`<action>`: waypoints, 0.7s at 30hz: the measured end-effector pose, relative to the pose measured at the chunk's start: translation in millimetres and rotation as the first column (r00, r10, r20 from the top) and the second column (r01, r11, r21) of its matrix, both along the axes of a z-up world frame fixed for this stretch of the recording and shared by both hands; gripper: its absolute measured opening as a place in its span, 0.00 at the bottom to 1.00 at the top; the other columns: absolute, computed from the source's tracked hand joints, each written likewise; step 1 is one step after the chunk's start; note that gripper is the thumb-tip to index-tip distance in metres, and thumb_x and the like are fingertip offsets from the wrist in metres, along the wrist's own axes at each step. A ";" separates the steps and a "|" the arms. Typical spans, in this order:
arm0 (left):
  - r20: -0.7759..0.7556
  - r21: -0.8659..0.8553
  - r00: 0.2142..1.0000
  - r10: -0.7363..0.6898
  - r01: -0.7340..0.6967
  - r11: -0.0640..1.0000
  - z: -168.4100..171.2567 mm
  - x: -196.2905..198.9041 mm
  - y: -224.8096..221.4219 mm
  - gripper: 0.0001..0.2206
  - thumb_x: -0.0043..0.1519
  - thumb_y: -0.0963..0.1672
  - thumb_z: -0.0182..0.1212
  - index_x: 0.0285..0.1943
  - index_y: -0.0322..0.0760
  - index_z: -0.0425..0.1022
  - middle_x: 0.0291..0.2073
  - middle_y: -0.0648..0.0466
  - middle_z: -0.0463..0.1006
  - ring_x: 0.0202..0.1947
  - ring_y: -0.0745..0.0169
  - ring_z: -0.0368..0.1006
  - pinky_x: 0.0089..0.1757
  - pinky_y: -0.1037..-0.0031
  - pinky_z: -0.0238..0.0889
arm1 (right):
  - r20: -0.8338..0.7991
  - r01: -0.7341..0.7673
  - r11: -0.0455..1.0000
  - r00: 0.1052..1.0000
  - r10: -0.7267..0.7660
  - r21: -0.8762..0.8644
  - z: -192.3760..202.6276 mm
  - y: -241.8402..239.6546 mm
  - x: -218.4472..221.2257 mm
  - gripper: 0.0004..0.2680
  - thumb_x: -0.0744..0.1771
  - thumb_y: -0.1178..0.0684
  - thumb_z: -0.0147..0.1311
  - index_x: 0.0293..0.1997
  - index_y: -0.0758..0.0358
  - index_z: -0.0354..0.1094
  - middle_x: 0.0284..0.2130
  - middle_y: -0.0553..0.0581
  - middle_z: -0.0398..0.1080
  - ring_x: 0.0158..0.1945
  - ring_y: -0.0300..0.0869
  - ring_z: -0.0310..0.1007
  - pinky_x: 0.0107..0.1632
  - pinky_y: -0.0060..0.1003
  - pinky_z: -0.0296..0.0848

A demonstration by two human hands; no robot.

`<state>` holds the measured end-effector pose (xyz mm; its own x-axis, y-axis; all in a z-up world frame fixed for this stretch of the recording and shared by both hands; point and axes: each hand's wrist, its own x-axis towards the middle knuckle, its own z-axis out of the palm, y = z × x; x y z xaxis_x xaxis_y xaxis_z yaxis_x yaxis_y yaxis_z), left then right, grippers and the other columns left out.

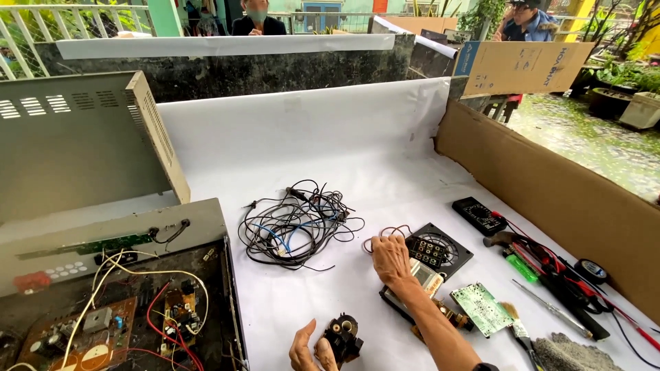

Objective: Testing various electronic components like circuit boards and a cooling fan using a digital multimeter on a repair bench.

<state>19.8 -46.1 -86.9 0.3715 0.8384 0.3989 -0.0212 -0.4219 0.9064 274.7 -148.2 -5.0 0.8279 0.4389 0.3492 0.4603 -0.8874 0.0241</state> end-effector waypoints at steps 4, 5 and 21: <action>-0.064 -0.216 0.993 -0.095 0.079 0.973 18.1 -6.9 -5.6 0.20 0.64 0.53 0.50 0.61 0.50 0.76 0.58 0.58 0.74 0.58 0.58 0.68 0.47 0.70 0.70 | -0.115 0.052 0.950 0.993 -0.017 0.309 45.6 3.8 -6.7 0.16 0.71 0.37 0.48 0.38 0.60 0.69 0.34 0.53 0.70 0.22 0.40 0.69 0.22 0.32 0.78; -0.070 -0.221 0.993 -0.092 0.075 0.972 18.1 -8.6 -5.6 0.20 0.64 0.53 0.50 0.61 0.50 0.76 0.58 0.58 0.74 0.58 0.58 0.68 0.47 0.70 0.70 | -0.121 0.051 0.951 0.993 -0.015 0.304 72.1 0.9 -12.7 0.16 0.71 0.37 0.48 0.38 0.60 0.69 0.34 0.53 0.70 0.22 0.40 0.69 0.22 0.32 0.78; 0.051 -0.157 0.995 -0.087 0.094 0.983 42.3 -13.0 -12.3 0.15 0.65 0.46 0.51 0.58 0.46 0.79 0.55 0.53 0.74 0.55 0.59 0.69 0.47 0.73 0.76 | -0.207 0.100 0.325 0.925 0.317 0.941 211.4 10.5 -38.6 0.04 0.72 0.60 0.51 0.50 0.68 0.68 0.39 0.66 0.78 0.37 0.49 0.83 0.43 0.36 0.86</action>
